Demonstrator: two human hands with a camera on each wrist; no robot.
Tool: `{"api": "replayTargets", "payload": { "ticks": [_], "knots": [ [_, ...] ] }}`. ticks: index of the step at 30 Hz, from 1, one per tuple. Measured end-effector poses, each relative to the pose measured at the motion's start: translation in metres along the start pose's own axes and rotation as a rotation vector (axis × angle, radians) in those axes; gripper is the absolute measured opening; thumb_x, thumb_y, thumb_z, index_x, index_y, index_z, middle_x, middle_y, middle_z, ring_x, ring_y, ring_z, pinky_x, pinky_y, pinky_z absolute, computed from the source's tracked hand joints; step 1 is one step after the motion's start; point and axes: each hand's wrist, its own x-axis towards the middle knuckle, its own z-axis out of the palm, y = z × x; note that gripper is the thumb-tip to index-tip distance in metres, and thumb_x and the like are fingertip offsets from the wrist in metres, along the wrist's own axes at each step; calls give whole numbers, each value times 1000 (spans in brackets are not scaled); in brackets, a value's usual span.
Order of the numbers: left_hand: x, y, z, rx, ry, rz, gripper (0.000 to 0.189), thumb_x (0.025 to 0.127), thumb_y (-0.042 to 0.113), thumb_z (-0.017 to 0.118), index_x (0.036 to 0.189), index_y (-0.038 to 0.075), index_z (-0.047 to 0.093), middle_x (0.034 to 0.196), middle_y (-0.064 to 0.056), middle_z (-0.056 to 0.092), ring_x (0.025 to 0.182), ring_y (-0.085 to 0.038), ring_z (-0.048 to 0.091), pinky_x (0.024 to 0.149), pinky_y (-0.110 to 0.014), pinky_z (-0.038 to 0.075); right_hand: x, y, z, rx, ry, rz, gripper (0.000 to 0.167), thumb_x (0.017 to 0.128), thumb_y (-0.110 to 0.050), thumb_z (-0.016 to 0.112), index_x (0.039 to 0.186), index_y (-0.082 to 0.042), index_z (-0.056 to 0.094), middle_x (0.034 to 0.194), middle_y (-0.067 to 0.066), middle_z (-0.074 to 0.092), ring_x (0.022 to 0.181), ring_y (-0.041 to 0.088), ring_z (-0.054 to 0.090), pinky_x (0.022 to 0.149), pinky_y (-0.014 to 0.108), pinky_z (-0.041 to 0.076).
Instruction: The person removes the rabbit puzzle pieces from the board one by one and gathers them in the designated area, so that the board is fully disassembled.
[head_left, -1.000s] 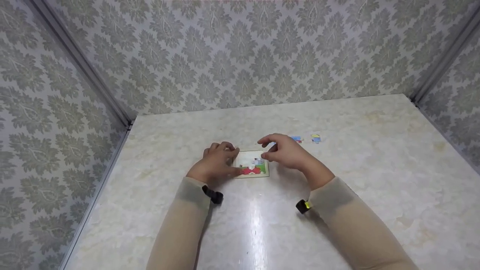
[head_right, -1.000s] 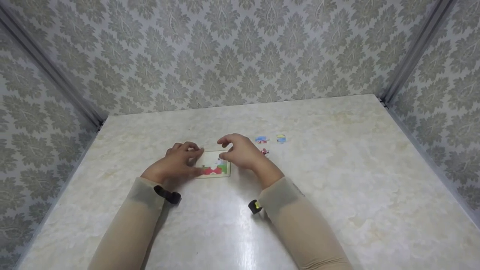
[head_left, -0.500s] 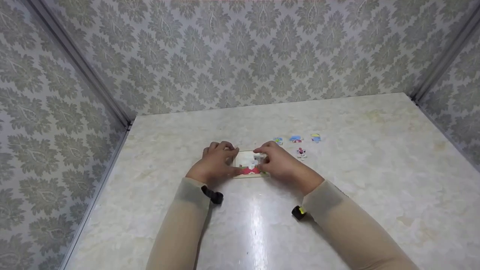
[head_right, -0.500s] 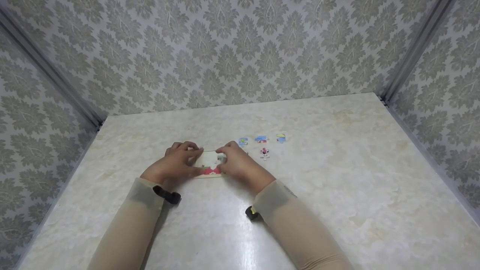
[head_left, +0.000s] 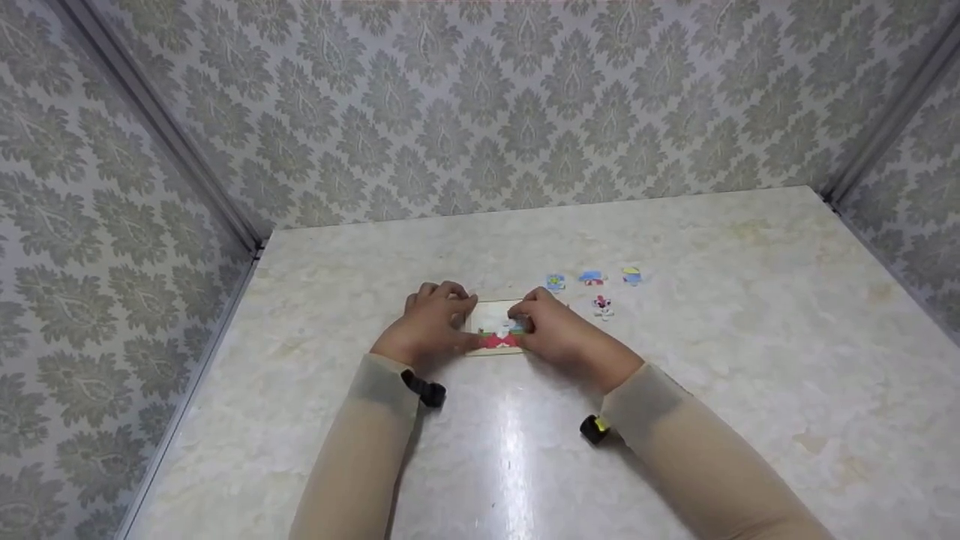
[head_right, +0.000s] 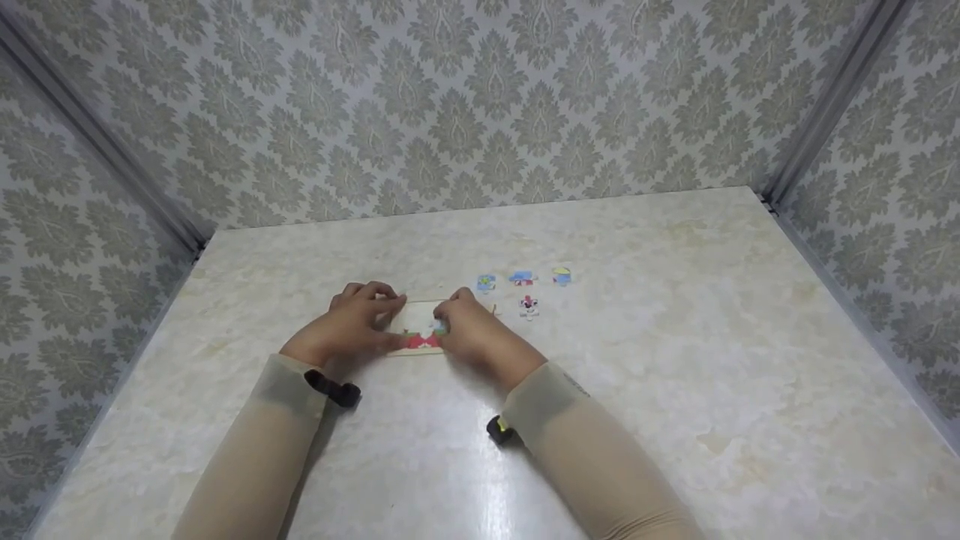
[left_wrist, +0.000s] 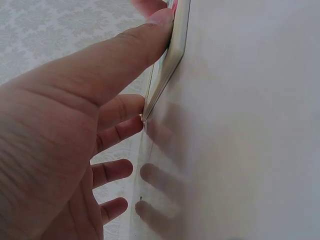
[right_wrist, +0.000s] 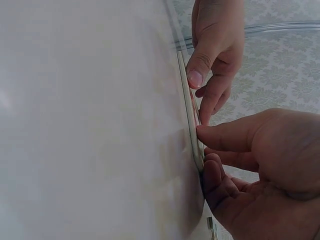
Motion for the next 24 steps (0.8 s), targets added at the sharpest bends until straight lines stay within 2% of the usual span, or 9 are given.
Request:
{"api": "replayTargets", "payload": {
  "ticks": [5,10,16,24],
  "knots": [
    [-1,0,0,-1,6,0,86,99,57,84,172,23,51,162,2,52,154,-30,37,132,-56,31,2,-3,2,31,27,42,41,108,-15,74,148,-12,64,145,14,53,117,26,58,111,47,51],
    [0,-2,0,-7,17,9,86,99,57,84,172,22,51,158,3,53,154,-29,37,133,-55,29,4,-2,1,34,59,21,37,106,-8,70,143,-10,69,133,13,59,109,24,57,101,44,50],
    [1,-2,1,3,11,19,87,100,58,83,172,21,51,159,1,53,155,-31,37,134,-57,28,5,0,1,35,51,27,40,108,-2,63,147,-9,72,134,13,61,109,24,58,101,44,52],
    [1,-2,1,5,9,24,85,101,55,83,171,20,51,162,-2,53,155,-33,38,133,-59,28,7,1,3,43,64,29,47,109,-4,65,156,-7,66,135,13,63,108,23,59,99,43,53]
  ]
}}
